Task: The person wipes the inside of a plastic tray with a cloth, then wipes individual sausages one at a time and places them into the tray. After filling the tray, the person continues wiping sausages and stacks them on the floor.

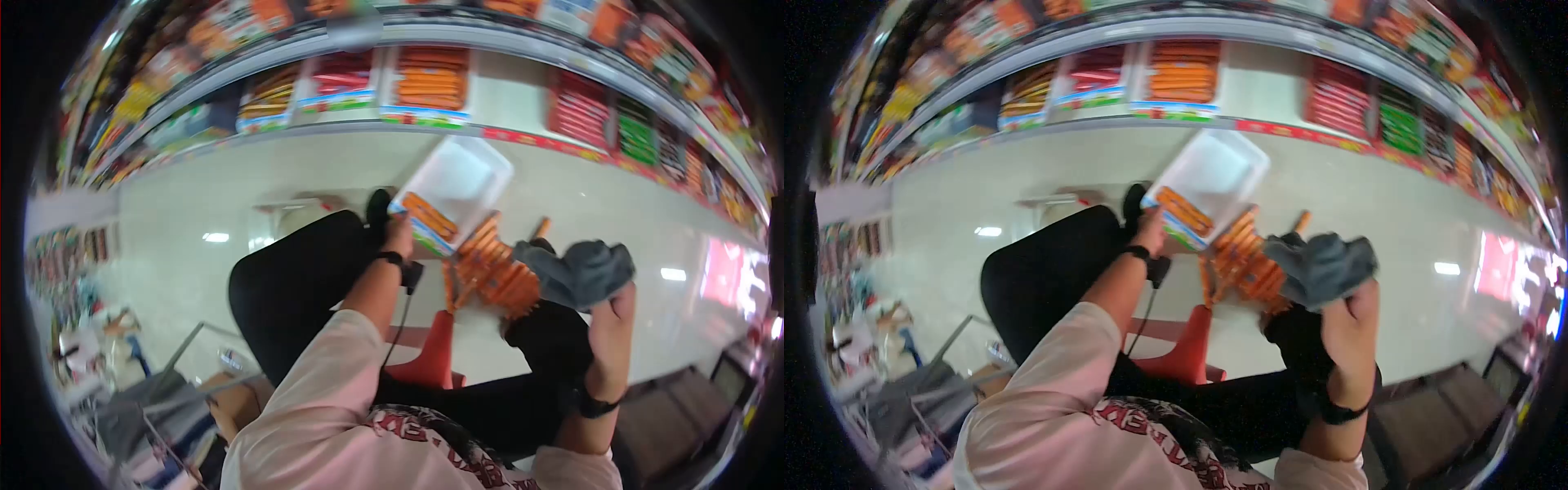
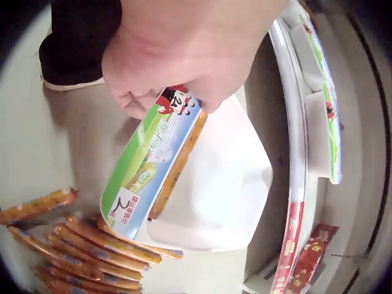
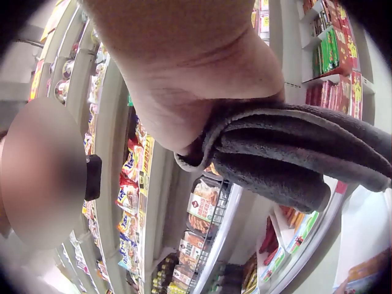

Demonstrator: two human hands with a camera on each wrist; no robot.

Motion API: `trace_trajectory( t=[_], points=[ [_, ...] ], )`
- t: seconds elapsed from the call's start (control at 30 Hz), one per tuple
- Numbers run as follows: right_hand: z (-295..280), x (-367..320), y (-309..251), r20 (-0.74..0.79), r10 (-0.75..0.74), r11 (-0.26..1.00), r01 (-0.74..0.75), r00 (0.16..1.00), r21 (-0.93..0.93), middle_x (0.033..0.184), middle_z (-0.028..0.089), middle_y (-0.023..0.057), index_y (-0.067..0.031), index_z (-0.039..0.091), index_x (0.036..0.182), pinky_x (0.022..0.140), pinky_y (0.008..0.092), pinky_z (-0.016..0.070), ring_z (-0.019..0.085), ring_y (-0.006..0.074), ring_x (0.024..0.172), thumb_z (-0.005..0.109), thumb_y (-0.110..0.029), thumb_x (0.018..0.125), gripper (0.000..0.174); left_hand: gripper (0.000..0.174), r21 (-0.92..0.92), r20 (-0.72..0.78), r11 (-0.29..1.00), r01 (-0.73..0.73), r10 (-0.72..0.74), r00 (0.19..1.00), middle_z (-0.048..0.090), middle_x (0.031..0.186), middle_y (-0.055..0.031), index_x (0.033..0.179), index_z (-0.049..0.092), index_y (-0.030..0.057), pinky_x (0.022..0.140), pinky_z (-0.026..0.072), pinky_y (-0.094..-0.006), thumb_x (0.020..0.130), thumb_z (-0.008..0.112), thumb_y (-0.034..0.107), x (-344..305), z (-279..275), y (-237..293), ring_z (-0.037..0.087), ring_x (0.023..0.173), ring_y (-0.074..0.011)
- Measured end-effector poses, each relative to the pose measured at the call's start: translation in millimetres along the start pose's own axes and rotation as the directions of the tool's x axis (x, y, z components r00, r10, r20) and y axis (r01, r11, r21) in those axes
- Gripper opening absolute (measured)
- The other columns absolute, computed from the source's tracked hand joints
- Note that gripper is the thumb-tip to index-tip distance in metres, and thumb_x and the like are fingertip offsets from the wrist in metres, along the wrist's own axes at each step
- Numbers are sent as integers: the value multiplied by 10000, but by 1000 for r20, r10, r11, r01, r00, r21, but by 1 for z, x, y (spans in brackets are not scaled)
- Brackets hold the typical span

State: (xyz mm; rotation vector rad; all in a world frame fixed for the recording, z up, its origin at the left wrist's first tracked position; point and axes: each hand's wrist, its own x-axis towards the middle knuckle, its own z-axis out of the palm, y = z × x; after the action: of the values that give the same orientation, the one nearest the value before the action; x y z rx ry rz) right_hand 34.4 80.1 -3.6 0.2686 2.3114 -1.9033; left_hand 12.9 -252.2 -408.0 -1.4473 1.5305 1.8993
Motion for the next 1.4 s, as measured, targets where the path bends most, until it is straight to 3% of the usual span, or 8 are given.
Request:
trace_trajectory(
  t=[0.1,0.37,0.43,0.5,0.57,0.77,1.2,1.4],
  points=[
    [-7,-2,-3,-1,7,1000,-7,1000,-27,966,665,1,0,677,1009,771,274,499,599,94,865,617,-35,994,71,332,47,-79,994,100,-96,992,556,808,38,969,594,197,569,411,-279,882,819,425,36,7,-20,529,697,-96],
    [-39,-27,-6,25,65,997,-64,998,-35,1063,650,2,18,674,1165,862,278,485,587,97,978,635,-69,986,204,509,205,-186,972,-113,152,971,705,1199,-177,1277,582,-44,902,554,-409,878,808,177,67,12,-32,700,1071,-309],
    [-44,-35,-6,8,100,995,-100,995,-3,1069,649,3,21,673,1185,859,279,487,587,98,976,638,-73,986,222,350,333,-270,932,-143,240,933,706,997,-102,1151,642,62,695,546,-408,916,756,294,96,1,-53,684,852,-243],
    [-52,-42,-5,-11,111,993,-111,994,36,1071,648,4,23,671,1202,858,281,488,588,100,975,640,-78,987,240,297,452,-396,882,-133,332,856,719,939,-138,1052,671,35,694,550,-415,926,739,295,90,11,-55,697,825,-269],
    [-66,-50,2,5,76,996,-76,997,-37,1070,669,19,25,672,1175,858,288,500,605,117,969,660,-84,966,236,277,742,-356,551,-383,807,472,732,893,-174,939,682,22,724,553,-456,943,687,299,64,32,-55,711,836,-337],
    [-93,-66,11,22,-42,984,45,999,-171,819,636,163,-59,702,1047,634,395,509,623,342,682,660,-104,896,163,353,725,503,290,-624,395,768,721,1021,-246,1080,654,7,836,566,-482,944,656,333,-38,145,-90,706,950,-411],
    [-115,-90,41,96,42,976,-20,994,-215,792,642,182,-51,653,938,704,475,544,653,404,766,649,-197,900,151,275,831,554,-183,-526,365,748,696,1087,-269,1085,641,-30,885,572,-517,941,659,203,-26,151,-130,704,1007,-426],
    [-119,-84,42,85,124,963,-100,989,-249,711,632,186,-19,653,810,673,481,541,647,408,710,635,-176,876,171,289,842,538,-121,-525,225,812,678,1148,-251,1109,637,-43,888,573,-503,930,671,181,-38,156,-112,686,1053,-426]
  ],
)
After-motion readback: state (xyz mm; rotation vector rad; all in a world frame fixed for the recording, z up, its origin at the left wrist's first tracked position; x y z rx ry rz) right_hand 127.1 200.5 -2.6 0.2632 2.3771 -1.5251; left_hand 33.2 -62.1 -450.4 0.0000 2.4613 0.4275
